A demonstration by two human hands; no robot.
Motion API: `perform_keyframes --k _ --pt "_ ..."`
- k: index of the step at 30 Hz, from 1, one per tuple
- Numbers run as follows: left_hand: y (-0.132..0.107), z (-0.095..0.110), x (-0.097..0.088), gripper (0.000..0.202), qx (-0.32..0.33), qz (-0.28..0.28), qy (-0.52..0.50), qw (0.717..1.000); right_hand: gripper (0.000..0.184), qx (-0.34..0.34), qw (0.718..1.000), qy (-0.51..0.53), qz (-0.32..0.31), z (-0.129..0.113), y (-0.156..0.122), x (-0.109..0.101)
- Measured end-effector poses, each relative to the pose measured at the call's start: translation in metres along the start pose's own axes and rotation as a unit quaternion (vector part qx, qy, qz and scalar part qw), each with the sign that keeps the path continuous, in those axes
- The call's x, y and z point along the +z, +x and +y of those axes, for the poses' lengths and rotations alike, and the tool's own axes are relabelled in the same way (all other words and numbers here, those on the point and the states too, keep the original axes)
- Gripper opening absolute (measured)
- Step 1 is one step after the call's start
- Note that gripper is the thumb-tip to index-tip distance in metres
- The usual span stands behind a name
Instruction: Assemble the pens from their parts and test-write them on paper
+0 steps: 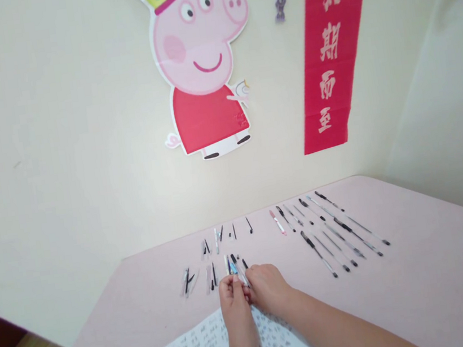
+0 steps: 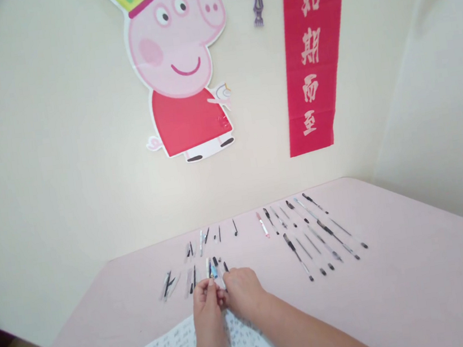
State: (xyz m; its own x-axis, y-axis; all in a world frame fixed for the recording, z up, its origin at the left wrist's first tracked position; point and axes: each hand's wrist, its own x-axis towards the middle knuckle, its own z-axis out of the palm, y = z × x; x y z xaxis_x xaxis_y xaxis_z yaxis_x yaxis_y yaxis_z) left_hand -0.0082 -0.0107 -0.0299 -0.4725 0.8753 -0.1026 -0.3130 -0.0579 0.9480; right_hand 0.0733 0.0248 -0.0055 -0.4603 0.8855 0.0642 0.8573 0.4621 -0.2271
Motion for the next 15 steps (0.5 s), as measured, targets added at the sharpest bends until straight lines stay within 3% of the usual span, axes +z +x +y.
perform_keyframes --k 8,15 --pt "-0.0054 0.0104 0.0027 0.027 -0.015 0.000 0.001 1.000 0.017 -0.039 0.999 -0.005 0.000 0.0005 0.0010 0.0016" --pt "-0.0054 0.0097 0.0028 0.025 -0.019 -0.009 -0.018 1.000 0.020 -0.014 0.999 0.021 0.023 0.0084 0.0023 0.0052"
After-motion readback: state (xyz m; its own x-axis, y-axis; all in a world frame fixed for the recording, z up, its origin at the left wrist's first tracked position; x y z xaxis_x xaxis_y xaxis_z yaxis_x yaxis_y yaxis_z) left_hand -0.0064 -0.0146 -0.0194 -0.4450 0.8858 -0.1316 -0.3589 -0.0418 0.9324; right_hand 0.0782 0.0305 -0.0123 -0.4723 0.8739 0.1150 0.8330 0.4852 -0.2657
